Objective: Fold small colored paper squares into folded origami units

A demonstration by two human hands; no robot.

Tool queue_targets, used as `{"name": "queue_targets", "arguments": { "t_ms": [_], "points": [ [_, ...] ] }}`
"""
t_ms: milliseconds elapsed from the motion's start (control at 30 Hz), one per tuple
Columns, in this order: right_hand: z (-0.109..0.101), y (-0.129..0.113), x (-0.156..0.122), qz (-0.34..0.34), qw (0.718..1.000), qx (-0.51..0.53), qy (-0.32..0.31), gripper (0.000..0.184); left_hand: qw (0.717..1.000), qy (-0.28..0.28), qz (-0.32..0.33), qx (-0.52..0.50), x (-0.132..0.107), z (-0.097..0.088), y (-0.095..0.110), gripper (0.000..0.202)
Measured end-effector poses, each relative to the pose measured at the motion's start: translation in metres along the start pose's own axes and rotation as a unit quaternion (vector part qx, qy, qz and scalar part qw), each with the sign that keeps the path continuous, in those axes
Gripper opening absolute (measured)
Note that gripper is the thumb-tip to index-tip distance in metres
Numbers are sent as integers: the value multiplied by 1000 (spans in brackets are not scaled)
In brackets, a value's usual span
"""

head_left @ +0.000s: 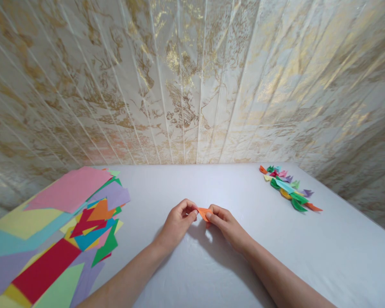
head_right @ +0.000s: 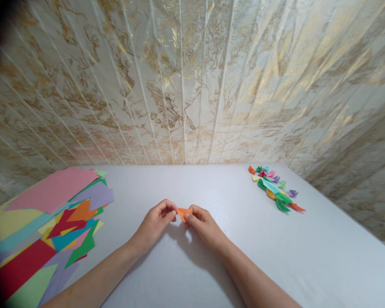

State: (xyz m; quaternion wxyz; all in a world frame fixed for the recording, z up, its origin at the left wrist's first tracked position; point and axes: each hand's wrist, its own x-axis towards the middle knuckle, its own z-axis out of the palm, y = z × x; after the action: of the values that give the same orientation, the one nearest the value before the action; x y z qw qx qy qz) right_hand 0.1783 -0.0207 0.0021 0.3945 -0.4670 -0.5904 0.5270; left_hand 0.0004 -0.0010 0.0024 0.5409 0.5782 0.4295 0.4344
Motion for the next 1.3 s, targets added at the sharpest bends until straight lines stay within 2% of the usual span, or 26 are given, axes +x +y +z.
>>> {"name": "queue_targets", "arguments": {
  "t_ms": [233, 467, 667, 800, 933, 1300],
  "points": [
    [2, 2, 0, -14, 999, -15, -33, 41, 999, -9, -44, -18, -4, 3, 7, 6],
    [4, -1, -2, -22, 998, -57, -35, 42, 987, -19, -117, -112, -5, 7, 0, 9],
    [4, 2, -1, -27, 998, -45, -31, 42, 979, -60, -101, -168, -6, 9, 2, 18],
    [3, 6, 0, -18, 998, -40, -37, 43, 988, -52, -88, -118, -7, 9, 2, 22],
    [2, 5, 0, -15, 998, -23, -50, 42, 989, -50, -87, -112, -7, 8, 0, 27],
    [1, -3, -2, 1, 996, 26, -89, 45, 970, -63, -114, -204, -6, 8, -8, 31]
  ]
}}
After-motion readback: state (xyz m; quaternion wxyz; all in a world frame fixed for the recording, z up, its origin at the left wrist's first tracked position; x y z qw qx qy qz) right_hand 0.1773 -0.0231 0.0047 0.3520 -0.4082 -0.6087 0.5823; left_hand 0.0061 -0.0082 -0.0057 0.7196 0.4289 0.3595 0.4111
